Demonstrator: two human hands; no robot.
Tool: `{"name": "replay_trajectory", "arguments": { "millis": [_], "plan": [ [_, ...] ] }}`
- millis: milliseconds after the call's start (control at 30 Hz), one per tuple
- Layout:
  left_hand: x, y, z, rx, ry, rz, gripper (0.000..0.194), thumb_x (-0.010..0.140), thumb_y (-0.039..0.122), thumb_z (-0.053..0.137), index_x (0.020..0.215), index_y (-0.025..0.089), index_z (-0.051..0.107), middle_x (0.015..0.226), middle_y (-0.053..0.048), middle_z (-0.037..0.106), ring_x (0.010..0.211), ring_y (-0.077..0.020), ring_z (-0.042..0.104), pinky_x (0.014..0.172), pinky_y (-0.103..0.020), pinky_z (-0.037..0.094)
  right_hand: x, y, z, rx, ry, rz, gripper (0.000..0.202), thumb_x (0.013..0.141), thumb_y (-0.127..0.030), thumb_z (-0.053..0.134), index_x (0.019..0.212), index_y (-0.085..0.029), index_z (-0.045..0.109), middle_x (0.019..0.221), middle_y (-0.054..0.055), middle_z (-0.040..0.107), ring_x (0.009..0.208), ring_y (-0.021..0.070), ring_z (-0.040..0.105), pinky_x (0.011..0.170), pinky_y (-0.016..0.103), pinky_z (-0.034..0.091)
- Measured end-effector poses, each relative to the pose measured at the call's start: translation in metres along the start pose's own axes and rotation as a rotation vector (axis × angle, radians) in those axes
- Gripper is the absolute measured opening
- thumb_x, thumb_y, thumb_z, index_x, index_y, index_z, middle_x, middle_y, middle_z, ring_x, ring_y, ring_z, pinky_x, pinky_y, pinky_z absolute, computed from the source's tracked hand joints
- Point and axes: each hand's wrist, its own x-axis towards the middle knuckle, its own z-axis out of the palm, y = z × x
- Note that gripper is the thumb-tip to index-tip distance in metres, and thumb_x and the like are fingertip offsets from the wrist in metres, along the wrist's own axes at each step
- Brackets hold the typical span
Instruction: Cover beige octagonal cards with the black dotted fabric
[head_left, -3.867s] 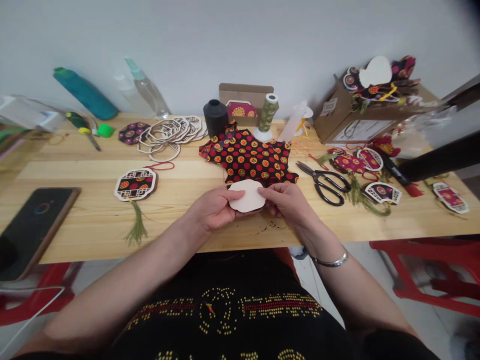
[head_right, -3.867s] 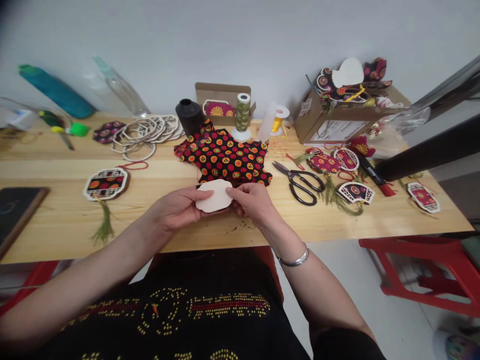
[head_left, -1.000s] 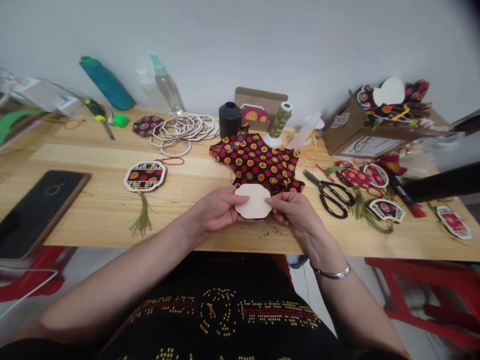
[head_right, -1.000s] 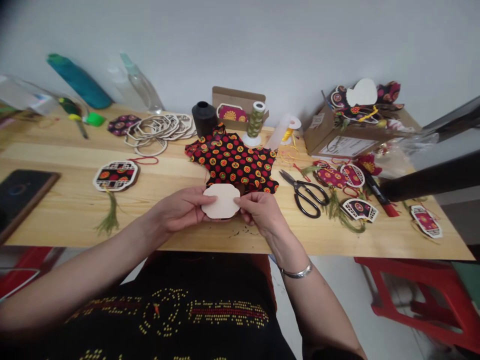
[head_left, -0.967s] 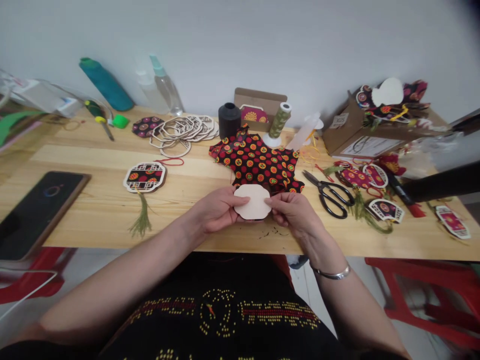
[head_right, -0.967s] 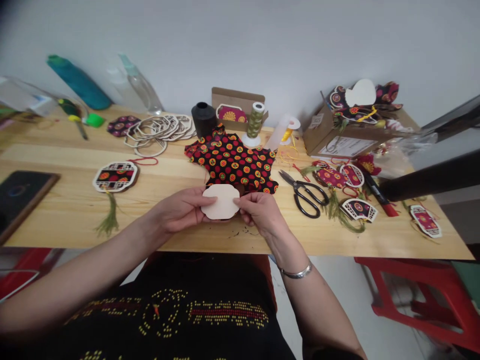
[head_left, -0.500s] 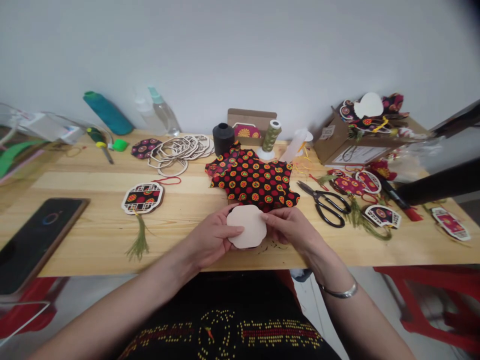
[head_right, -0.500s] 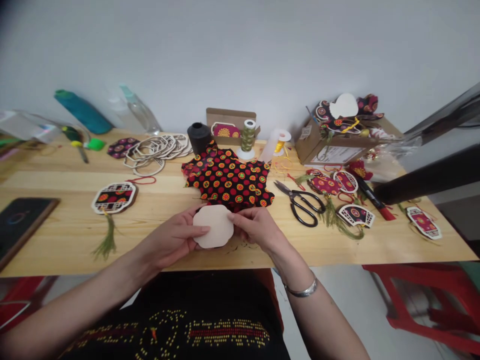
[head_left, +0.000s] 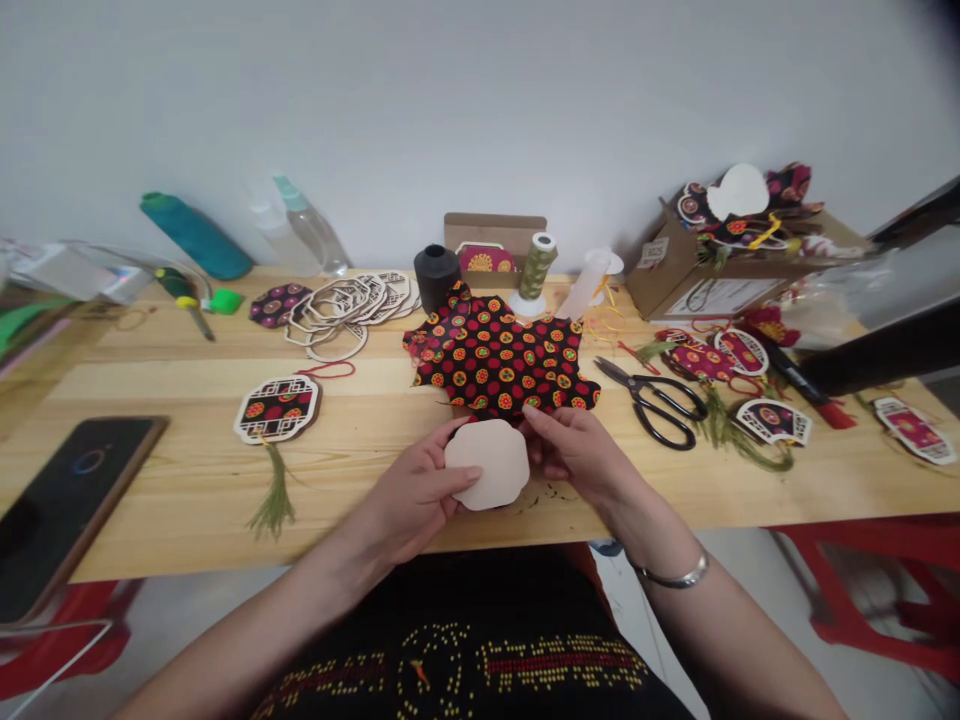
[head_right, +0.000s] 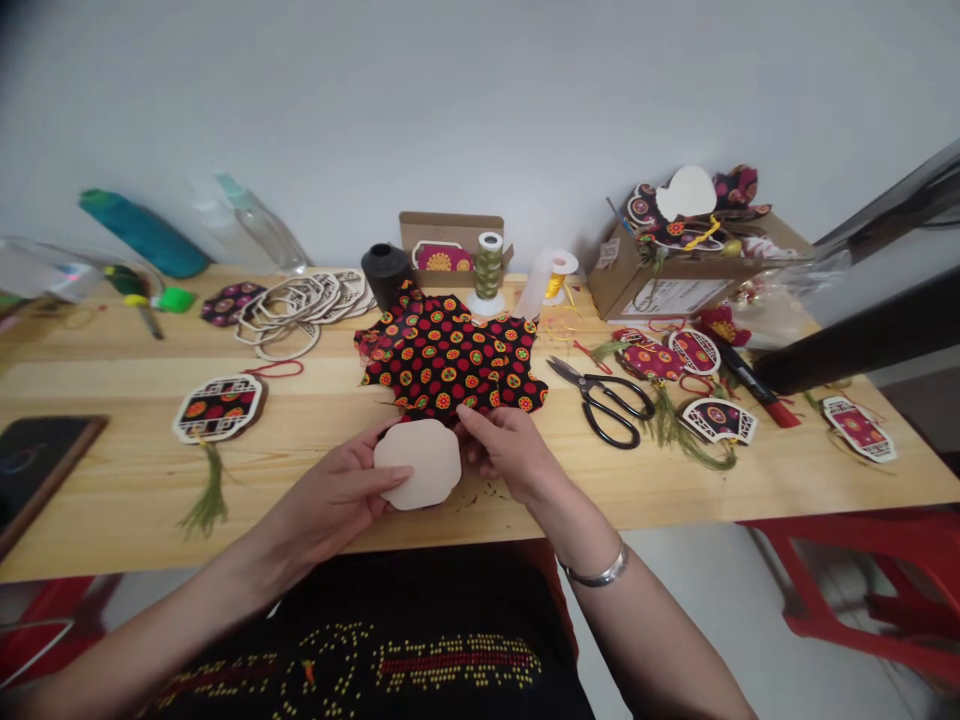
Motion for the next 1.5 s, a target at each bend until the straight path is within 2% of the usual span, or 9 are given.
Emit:
{"name": "replay_trajectory", "arguments": {
  "millis": [200, 367, 533, 867, 1033, 1200, 1300, 1400, 1500],
  "plan": [
    [-0.003, 0.003, 0.0, -0.012, 0.005, 0.049, 0.053, 0.065, 0.004, 0.075, 0.114, 0.016, 0.056, 0.103, -0.009, 0.071, 0.092, -0.0212, 0.067, 0.078, -0.03, 0.054, -0.003, -0.004, 0.01, -0.006, -0.1, 0.046, 0.057, 0.07, -0.07, 0.061, 0.067, -0.014, 0.068, 0.063, 0.006, 0.064, 0.054, 0.0125, 0.056, 0.045, 0.022, 0.041],
    [-0.003, 0.003, 0.001, 0.004, 0.001, 0.043, 0.054, 0.064, 0.006, 0.076, 0.114, 0.017, 0.059, 0.103, -0.008, 0.071, 0.095, -0.0211, 0.066, 0.079, -0.029, 0.053, 0.004, -0.008, 0.018, 0.286, -0.177, 0.062, 0.038, 0.063, -0.054, 0.076, 0.069, -0.018, 0.068, 0.069, 0.002, 0.068, 0.066, 0.0148, 0.062, 0.064, 0.026, 0.051],
    [-0.001, 0.001, -0.001, 0.029, -0.044, 0.058, 0.049, 0.065, 0.011, 0.077, 0.112, 0.018, 0.063, 0.1, -0.008, 0.072, 0.091, -0.0214, 0.067, 0.076, -0.029, 0.053, 0.01, -0.004, 0.024, 0.356, -0.062, -0.11, 0.026, 0.058, -0.026, 0.083, 0.079, -0.018, 0.07, 0.08, 0.004, 0.072, 0.079, 0.0199, 0.066, 0.08, 0.034, 0.053],
    [0.001, 0.0, -0.005, 0.018, -0.047, 0.025, 0.041, 0.065, 0.01, 0.076, 0.105, 0.014, 0.066, 0.096, -0.01, 0.074, 0.09, -0.0228, 0.068, 0.077, -0.031, 0.053, 0.009, -0.007, 0.025, 0.347, 0.139, -0.117, 0.026, 0.058, -0.036, 0.083, 0.072, -0.017, 0.07, 0.075, 0.004, 0.073, 0.066, 0.0165, 0.065, 0.066, 0.031, 0.054],
    [-0.001, 0.003, -0.007, 0.005, -0.036, 0.042, 0.043, 0.066, 0.007, 0.075, 0.107, 0.015, 0.065, 0.097, -0.008, 0.074, 0.084, -0.02, 0.069, 0.071, -0.028, 0.054, -0.004, -0.01, 0.004, -0.242, 0.075, -0.106, 0.032, 0.07, -0.048, 0.072, 0.06, -0.018, 0.07, 0.058, 0.006, 0.068, 0.055, 0.0177, 0.062, 0.055, 0.031, 0.048],
    [0.0, 0.004, -0.008, 0.014, -0.031, 0.025, 0.042, 0.066, 0.008, 0.075, 0.106, 0.015, 0.066, 0.096, -0.009, 0.073, 0.08, -0.0203, 0.069, 0.066, -0.027, 0.054, -0.016, -0.029, -0.012, -0.892, 0.424, -0.718, 0.026, 0.085, -0.036, 0.06, 0.068, -0.023, 0.073, 0.06, 0.003, 0.066, 0.058, 0.0175, 0.059, 0.06, 0.032, 0.044],
    [0.0, 0.002, -0.005, 0.019, -0.031, 0.008, 0.042, 0.065, 0.006, 0.075, 0.105, 0.015, 0.067, 0.094, -0.009, 0.074, 0.082, -0.0207, 0.069, 0.07, -0.028, 0.054, 0.001, -0.051, -0.007, -1.168, 0.118, -0.996, 0.034, 0.091, -0.017, 0.044, 0.113, -0.025, 0.069, 0.105, 0.005, 0.072, 0.103, 0.022, 0.061, 0.088, 0.037, 0.045],
    [-0.002, 0.001, -0.003, 0.03, -0.028, -0.03, 0.043, 0.063, 0.006, 0.076, 0.104, 0.015, 0.067, 0.092, -0.008, 0.074, 0.079, -0.0202, 0.069, 0.069, -0.028, 0.054, 0.033, -0.066, 0.003, -1.461, -0.233, -1.031, 0.054, 0.085, 0.0, 0.036, 0.127, -0.025, 0.06, 0.128, 0.0, 0.064, 0.134, 0.0214, 0.039, 0.106, 0.041, 0.032],
    [-0.004, 0.001, -0.006, 0.033, -0.02, -0.048, 0.043, 0.063, 0.006, 0.076, 0.104, 0.015, 0.067, 0.097, -0.009, 0.074, 0.081, -0.0208, 0.069, 0.07, -0.029, 0.054, 0.062, -0.067, 0.007, -1.687, -0.353, -0.959, 0.05, 0.087, -0.005, 0.042, 0.128, -0.029, 0.058, 0.139, -0.001, 0.054, 0.139, 0.0259, 0.032, 0.109, 0.051, 0.024]
  ]
}}
